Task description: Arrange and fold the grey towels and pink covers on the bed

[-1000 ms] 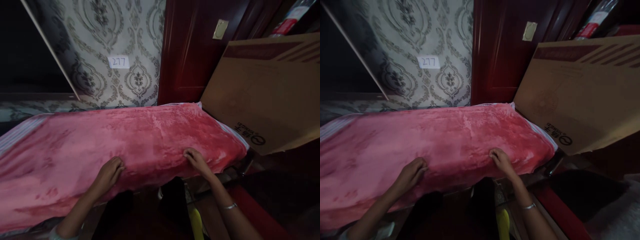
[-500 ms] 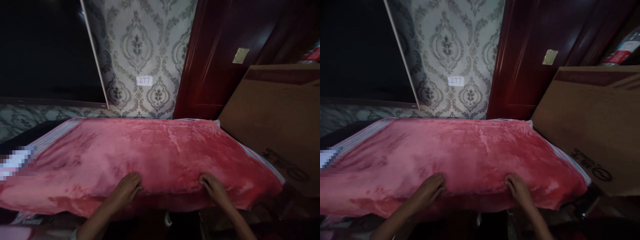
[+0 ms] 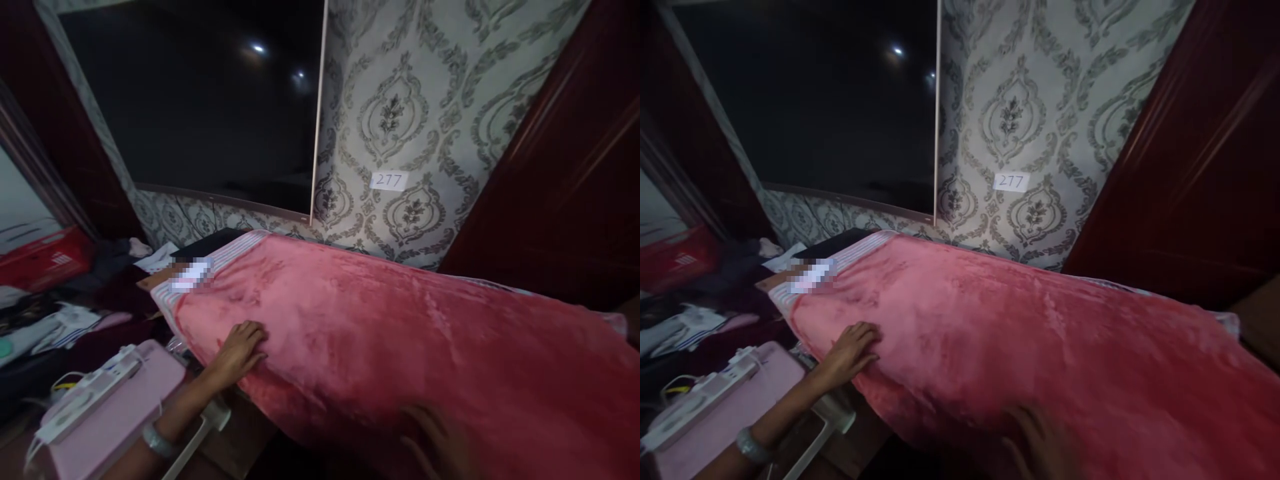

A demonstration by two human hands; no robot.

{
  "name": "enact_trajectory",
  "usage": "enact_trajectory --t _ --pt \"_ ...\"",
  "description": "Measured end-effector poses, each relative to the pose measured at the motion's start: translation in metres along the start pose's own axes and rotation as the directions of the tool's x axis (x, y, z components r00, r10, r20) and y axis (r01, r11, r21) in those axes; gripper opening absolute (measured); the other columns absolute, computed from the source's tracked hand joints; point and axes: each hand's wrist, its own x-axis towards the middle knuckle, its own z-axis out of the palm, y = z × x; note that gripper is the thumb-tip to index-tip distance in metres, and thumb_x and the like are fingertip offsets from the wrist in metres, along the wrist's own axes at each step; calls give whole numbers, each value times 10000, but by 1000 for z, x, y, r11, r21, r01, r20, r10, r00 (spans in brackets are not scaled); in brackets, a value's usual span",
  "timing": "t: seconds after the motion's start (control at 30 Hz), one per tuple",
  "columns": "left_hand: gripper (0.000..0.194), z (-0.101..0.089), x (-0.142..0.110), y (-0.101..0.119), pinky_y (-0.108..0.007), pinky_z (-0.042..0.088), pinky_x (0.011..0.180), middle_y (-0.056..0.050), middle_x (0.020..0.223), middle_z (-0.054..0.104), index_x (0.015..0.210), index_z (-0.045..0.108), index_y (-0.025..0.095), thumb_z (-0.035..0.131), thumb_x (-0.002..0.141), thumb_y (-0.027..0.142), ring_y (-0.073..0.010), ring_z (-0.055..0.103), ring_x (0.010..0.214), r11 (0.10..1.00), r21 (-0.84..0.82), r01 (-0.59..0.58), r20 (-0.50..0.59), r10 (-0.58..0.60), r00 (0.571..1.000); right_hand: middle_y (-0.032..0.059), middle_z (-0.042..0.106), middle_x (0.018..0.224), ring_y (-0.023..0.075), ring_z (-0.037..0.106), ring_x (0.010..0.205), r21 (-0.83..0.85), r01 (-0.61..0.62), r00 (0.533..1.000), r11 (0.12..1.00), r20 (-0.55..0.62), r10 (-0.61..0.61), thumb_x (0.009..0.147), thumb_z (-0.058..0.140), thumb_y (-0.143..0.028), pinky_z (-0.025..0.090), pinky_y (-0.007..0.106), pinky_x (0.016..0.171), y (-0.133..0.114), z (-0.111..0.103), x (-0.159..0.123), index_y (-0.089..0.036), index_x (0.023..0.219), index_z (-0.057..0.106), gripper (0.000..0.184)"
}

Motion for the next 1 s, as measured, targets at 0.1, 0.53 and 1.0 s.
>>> enact_trajectory --t 0.1,0.53,1.0 --pt "180 -3 -4 -13 -401 455 918 -94 1067 664 1028 650 215 537 971 342 -254 586 1039 1000 -14 21 23 -20 1000 70 708 1204 270 676 1080 9 170 985 985 1 -170 936 591 -370 559 418 927 -40 33 37 -306 1249 687 334" --pt "216 -12 0 -25 -397 489 853 -82 909 630 884 592 209 443 987 325 -236 575 869 985 -173 17 47 -9 999 26 640 744 164 586 655 342 -14 995 940 100 -22 957 501 -302 472 265 600 -81 28 88 -223 773 627 236" --pt "185 -27 -4 -40 -336 496 770 -50 842 628 820 571 210 500 935 337 -201 588 795 955 -246 164 40 -159 986 45 651 773 182 599 678 375 -116 960 920 279 8 937 502 -388 491 288 640 -73 33 83 -227 771 624 262"
